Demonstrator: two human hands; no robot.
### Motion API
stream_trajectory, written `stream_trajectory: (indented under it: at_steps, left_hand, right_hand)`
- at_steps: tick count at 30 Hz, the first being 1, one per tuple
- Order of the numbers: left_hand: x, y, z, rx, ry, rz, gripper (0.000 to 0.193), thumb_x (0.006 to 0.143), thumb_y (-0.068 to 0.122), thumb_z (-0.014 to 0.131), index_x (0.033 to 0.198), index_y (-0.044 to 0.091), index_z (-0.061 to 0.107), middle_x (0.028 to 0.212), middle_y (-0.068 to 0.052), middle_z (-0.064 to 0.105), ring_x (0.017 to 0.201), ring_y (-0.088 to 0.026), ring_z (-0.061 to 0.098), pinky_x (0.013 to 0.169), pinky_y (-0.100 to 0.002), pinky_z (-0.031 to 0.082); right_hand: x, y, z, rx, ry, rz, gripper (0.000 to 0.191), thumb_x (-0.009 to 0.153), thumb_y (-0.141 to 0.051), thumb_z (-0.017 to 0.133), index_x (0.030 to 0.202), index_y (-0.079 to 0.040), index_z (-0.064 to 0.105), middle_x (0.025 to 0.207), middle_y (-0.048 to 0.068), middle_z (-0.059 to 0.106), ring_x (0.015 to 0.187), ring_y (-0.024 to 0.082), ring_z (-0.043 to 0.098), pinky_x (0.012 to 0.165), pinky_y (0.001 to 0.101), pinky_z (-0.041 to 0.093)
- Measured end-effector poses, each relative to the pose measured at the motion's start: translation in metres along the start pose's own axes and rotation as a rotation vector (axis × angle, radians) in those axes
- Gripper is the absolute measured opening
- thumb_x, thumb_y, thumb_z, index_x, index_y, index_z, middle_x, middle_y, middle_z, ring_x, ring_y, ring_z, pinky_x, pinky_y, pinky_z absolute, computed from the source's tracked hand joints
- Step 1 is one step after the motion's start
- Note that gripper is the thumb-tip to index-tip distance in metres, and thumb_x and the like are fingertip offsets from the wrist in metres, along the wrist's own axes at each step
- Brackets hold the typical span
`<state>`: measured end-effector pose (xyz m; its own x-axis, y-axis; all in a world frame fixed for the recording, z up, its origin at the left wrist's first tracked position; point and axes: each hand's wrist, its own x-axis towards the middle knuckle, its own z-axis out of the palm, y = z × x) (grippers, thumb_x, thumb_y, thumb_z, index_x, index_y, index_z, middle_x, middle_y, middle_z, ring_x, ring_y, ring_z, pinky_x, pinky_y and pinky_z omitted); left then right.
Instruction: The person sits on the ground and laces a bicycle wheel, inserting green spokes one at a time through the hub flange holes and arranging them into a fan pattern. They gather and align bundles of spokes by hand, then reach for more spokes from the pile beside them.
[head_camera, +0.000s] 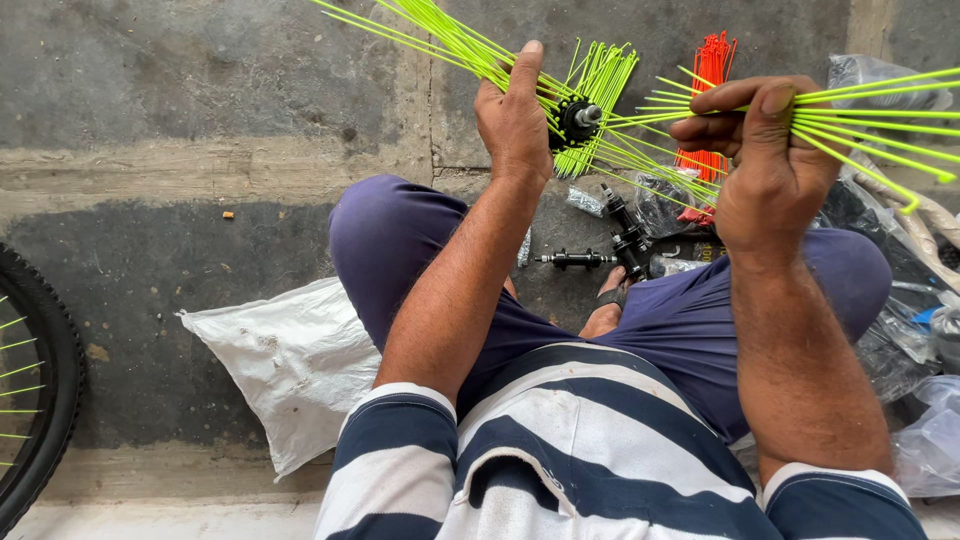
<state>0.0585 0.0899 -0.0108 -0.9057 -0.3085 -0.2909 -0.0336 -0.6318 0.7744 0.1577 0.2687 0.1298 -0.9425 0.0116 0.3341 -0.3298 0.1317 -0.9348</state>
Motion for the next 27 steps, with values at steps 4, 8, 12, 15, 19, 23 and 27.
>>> stream_trajectory:
  at_steps: [4,8,12,15,19,23,27]
  left_hand:
    - [0.001,-0.001,0.0,-0.045,-0.009,-0.013,0.026,0.095,0.027,0.073,0.1,0.003,0.063,0.083,0.0,0.056,0.072,-0.009,0.05,0.064,-0.03,0.045]
    - [0.002,-0.001,-0.002,-0.044,-0.016,-0.011,0.026,0.095,0.027,0.073,0.1,0.003,0.063,0.082,-0.001,0.056,0.071,-0.009,0.051,0.064,-0.03,0.046]
    - [0.001,-0.003,-0.003,0.008,-0.009,-0.015,0.025,0.095,0.025,0.073,0.103,0.003,0.063,0.085,0.0,0.057,0.075,-0.008,0.053,0.067,-0.029,0.048]
    - [0.001,-0.004,0.001,-0.035,-0.024,-0.024,0.024,0.095,0.023,0.074,0.102,0.002,0.062,0.085,0.0,0.057,0.074,-0.009,0.053,0.066,-0.029,0.047]
    - [0.004,-0.003,0.005,-0.131,-0.027,-0.09,0.022,0.093,0.02,0.074,0.1,0.003,0.062,0.082,0.0,0.058,0.07,-0.011,0.056,0.062,-0.031,0.049]
    - [0.008,-0.002,-0.001,-0.215,-0.057,-0.166,0.022,0.092,0.019,0.075,0.096,0.005,0.058,0.081,-0.002,0.059,0.068,-0.014,0.057,0.061,-0.034,0.049]
    - [0.012,-0.003,-0.006,-0.19,-0.047,-0.176,0.024,0.092,0.021,0.077,0.095,0.003,0.061,0.081,-0.004,0.06,0.07,-0.016,0.058,0.063,-0.034,0.049]
  right_hand:
    - [-0.003,0.0,0.003,-0.028,-0.003,0.009,0.04,0.123,-0.035,0.045,0.12,0.004,0.052,0.111,0.019,0.068,0.094,0.026,0.075,0.085,0.0369,0.066]
    - [-0.001,-0.003,0.007,-0.076,-0.025,-0.016,0.039,0.126,-0.034,0.047,0.119,0.004,0.055,0.108,0.016,0.069,0.094,0.024,0.076,0.085,0.0344,0.066]
    - [0.015,-0.01,0.014,-0.198,-0.09,0.004,0.036,0.126,-0.028,0.051,0.116,0.006,0.061,0.101,0.014,0.07,0.09,0.021,0.076,0.082,0.0324,0.066]
    - [0.035,-0.021,0.022,-0.366,-0.2,0.01,0.03,0.122,-0.021,0.053,0.112,0.006,0.064,0.098,0.012,0.071,0.087,0.018,0.076,0.078,0.0318,0.064]
    - [0.052,-0.037,0.033,-0.75,-0.286,-0.301,0.027,0.116,-0.02,0.057,0.108,0.001,0.071,0.093,0.013,0.071,0.084,0.023,0.074,0.071,0.0351,0.06]
    - [0.046,-0.044,0.032,-0.404,-0.168,-0.055,0.034,0.116,-0.026,0.054,0.104,0.004,0.065,0.093,0.009,0.067,0.082,0.016,0.071,0.066,0.028,0.059]
    - [0.033,-0.038,0.014,-0.234,-0.172,-0.058,0.043,0.124,-0.035,0.052,0.108,0.004,0.062,0.094,0.008,0.068,0.083,0.013,0.071,0.073,0.024,0.059]
